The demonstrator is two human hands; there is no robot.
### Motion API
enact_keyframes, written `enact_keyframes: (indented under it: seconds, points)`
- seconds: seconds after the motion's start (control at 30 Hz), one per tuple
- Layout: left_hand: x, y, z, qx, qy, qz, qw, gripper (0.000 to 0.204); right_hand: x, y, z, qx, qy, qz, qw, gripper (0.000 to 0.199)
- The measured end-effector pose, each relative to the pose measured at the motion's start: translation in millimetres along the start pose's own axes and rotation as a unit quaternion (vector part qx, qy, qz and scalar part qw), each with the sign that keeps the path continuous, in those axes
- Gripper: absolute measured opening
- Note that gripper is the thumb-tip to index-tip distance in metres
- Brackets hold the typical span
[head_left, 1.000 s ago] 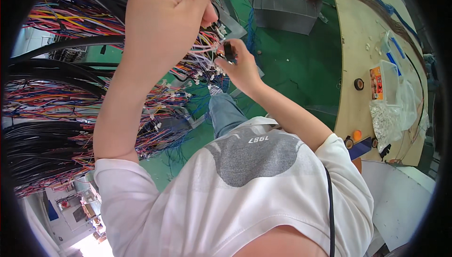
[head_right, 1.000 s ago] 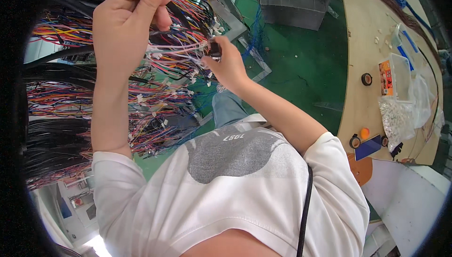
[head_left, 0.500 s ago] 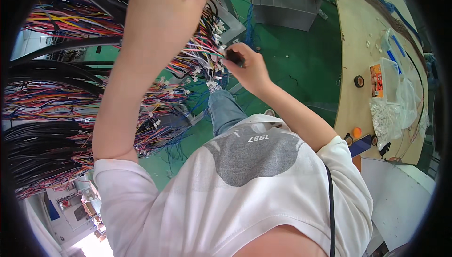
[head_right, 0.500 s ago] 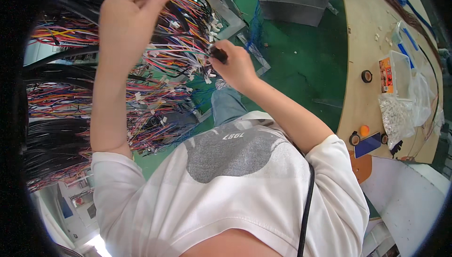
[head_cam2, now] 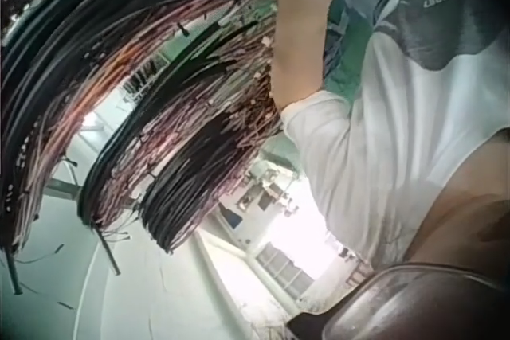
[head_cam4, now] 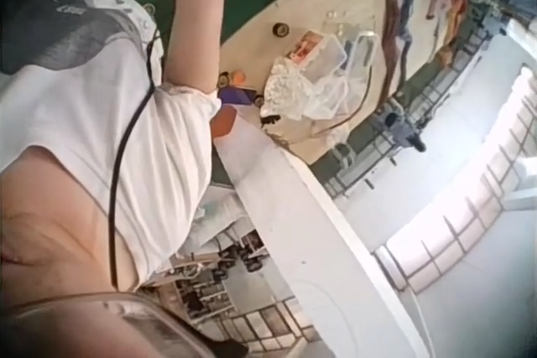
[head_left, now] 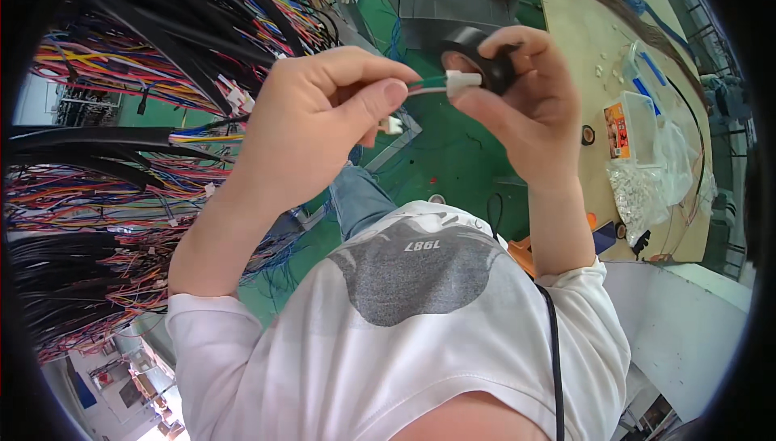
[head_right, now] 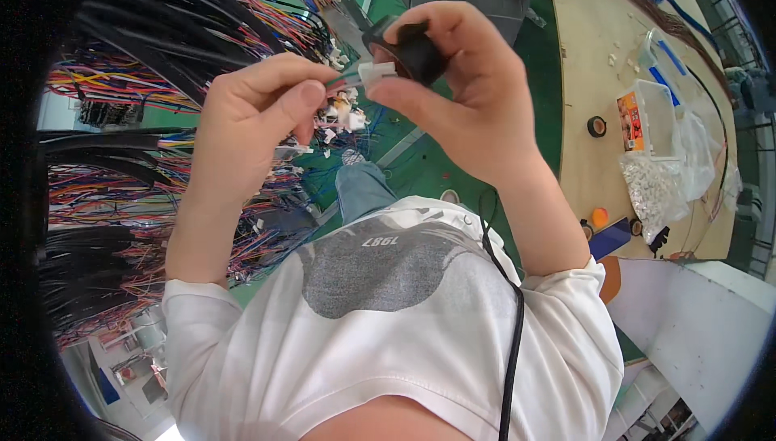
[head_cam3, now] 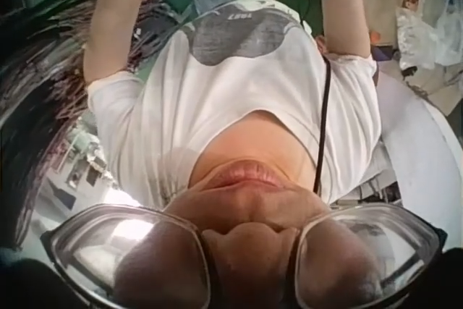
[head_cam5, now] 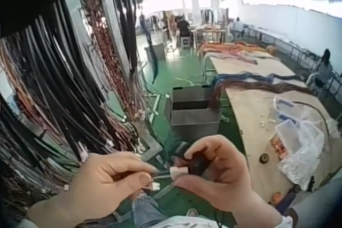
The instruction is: Taping and securing individual wires and connectors on a large industrial wire harness assembly.
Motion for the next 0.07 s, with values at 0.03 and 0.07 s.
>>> enact_keyframes:
  seconds: [0.03, 0.07]
  points:
    - [-1.2, 0.8, 2.7, 0.026, 0.013, 0.027, 0.999, 0.012, 3.0, -0.2, -1.1, -0.018, 0.013, -0.046, 0.999, 0.037]
    - [-2.3, 1.1, 6.5, 0.052, 0.025, 0.054, 0.997, 0.012, 8.6, 1.9, -0.3, -0.036, 0.026, -0.093, 0.995, 0.035]
Point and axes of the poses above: each hand's wrist, its own z-axis away from the middle knuckle, its own y-axis out of the palm, x = y × z, the point moved 3 cm from there along -z, towards the middle knuckle, and after that the axes turned 11 degrees about -z, right-handed, at the moved point
